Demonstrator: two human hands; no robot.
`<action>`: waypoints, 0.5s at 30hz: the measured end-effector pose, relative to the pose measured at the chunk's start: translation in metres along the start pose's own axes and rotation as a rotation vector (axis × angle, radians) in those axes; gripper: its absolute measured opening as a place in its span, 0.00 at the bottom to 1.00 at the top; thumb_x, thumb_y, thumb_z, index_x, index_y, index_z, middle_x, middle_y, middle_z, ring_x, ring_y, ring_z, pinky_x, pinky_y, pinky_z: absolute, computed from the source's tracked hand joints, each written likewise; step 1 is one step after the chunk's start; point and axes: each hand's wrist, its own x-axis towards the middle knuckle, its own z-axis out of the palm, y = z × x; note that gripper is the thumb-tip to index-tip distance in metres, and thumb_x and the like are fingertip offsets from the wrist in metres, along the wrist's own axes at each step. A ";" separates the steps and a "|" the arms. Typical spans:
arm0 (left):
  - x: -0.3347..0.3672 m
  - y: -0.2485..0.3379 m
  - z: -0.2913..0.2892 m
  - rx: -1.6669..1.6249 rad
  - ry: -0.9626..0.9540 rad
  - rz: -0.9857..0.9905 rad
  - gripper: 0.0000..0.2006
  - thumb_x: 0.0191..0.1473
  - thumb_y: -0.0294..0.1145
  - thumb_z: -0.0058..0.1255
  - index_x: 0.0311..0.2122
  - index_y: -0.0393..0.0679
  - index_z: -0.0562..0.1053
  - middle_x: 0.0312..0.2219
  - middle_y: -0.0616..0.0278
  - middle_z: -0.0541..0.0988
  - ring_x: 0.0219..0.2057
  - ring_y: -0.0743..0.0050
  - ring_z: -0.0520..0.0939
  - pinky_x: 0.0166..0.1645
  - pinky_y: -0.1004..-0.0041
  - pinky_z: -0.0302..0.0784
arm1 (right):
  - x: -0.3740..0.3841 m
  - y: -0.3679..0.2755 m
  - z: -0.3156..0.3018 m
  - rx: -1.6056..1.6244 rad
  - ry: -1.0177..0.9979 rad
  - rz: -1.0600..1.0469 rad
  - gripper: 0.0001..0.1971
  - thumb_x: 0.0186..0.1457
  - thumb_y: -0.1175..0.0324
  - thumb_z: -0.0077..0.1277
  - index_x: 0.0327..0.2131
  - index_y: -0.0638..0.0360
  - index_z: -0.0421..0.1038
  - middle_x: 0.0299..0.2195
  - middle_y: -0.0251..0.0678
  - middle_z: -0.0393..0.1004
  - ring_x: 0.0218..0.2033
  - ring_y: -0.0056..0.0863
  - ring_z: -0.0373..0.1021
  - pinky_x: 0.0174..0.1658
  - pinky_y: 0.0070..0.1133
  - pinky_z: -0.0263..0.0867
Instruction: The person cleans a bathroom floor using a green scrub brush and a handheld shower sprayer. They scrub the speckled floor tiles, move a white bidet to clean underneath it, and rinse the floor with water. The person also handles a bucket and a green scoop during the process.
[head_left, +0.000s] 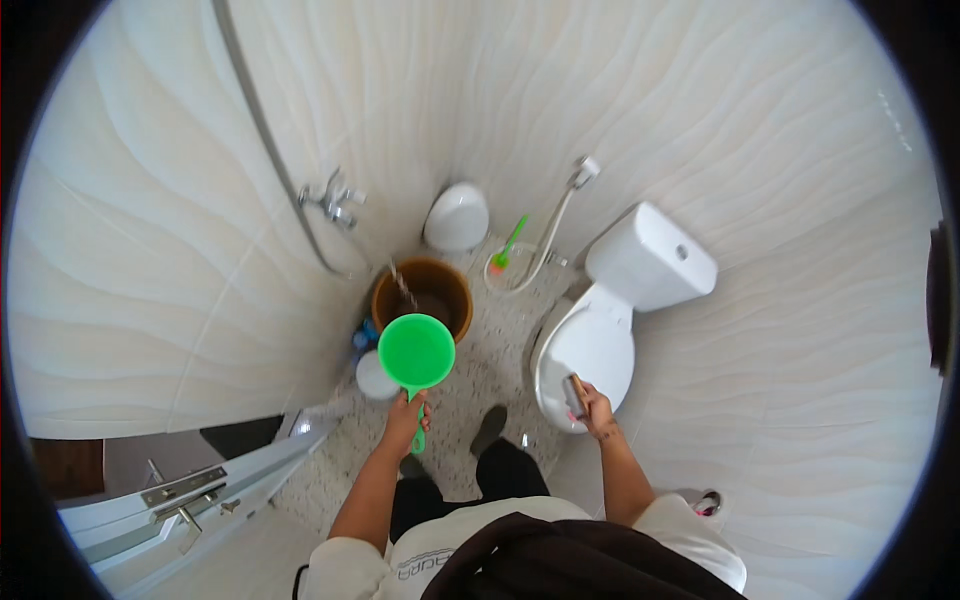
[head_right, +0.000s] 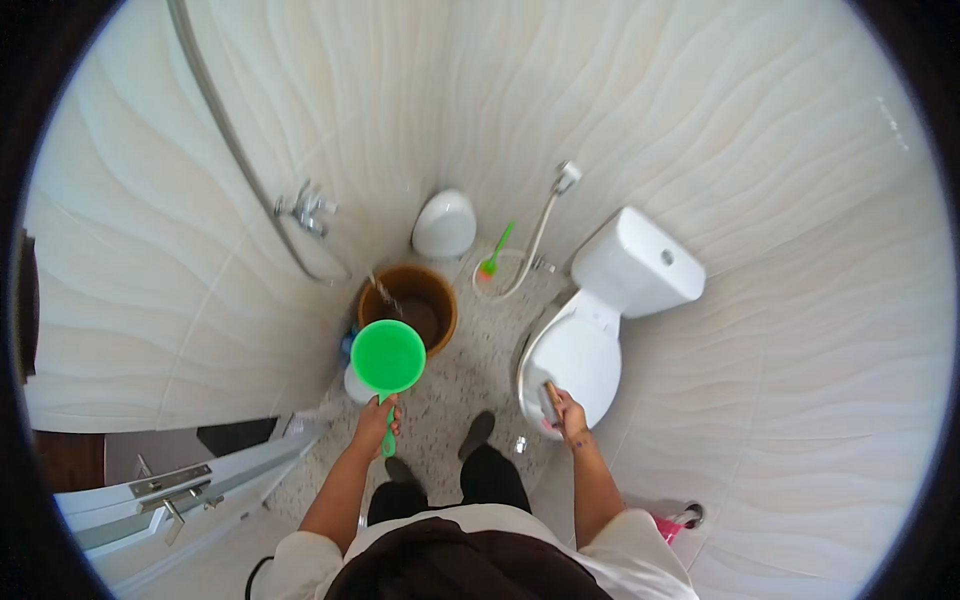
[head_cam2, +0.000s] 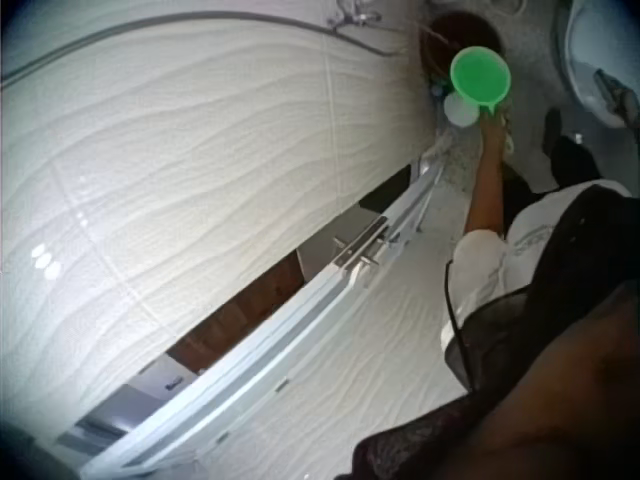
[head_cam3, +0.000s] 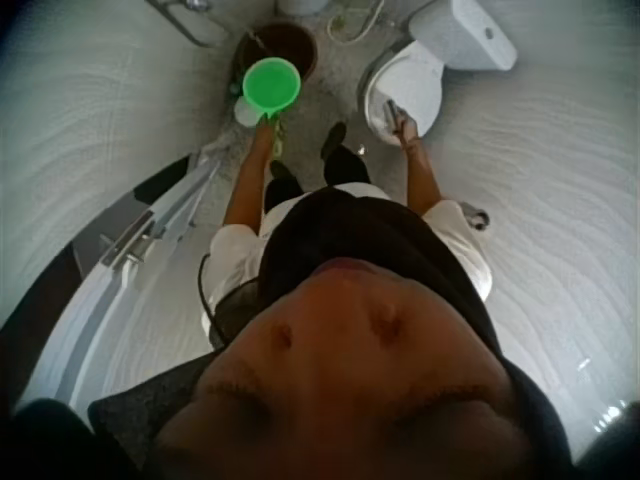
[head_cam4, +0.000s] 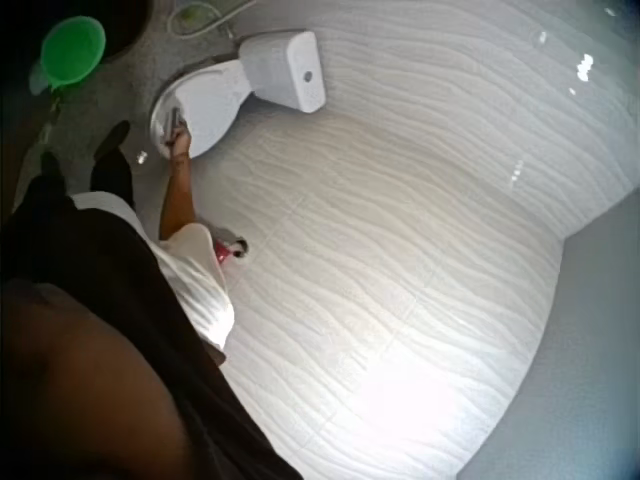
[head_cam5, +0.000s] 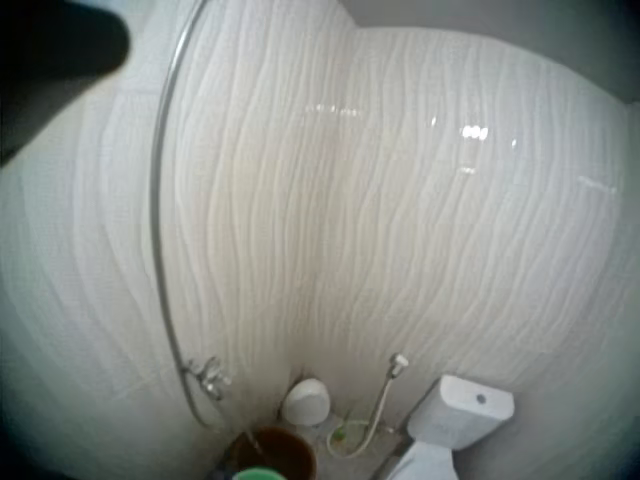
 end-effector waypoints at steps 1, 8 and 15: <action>0.008 0.017 0.024 0.033 -0.036 0.004 0.09 0.55 0.38 0.46 0.35 0.45 0.64 0.19 0.68 0.66 0.15 0.82 0.66 0.20 0.78 0.63 | -0.017 -0.017 -0.013 0.098 -0.028 -0.047 0.26 0.43 0.69 0.36 0.50 0.56 0.61 0.38 0.39 0.67 0.32 0.32 0.67 0.28 0.27 0.69; 0.086 0.070 0.168 0.179 -0.253 0.035 0.09 0.55 0.39 0.46 0.34 0.45 0.64 0.19 0.69 0.65 0.15 0.83 0.63 0.20 0.80 0.62 | -0.052 -0.114 -0.032 0.283 -0.039 -0.254 0.18 0.53 0.56 0.41 0.41 0.59 0.63 0.28 0.40 0.69 0.23 0.29 0.67 0.23 0.25 0.66; 0.141 0.112 0.281 0.247 -0.451 -0.129 0.10 0.56 0.40 0.43 0.36 0.45 0.65 0.18 0.72 0.64 0.16 0.86 0.62 0.20 0.83 0.60 | -0.029 -0.164 -0.027 0.352 0.131 -0.213 0.19 0.54 0.54 0.42 0.43 0.58 0.62 0.26 0.38 0.67 0.19 0.28 0.66 0.23 0.24 0.66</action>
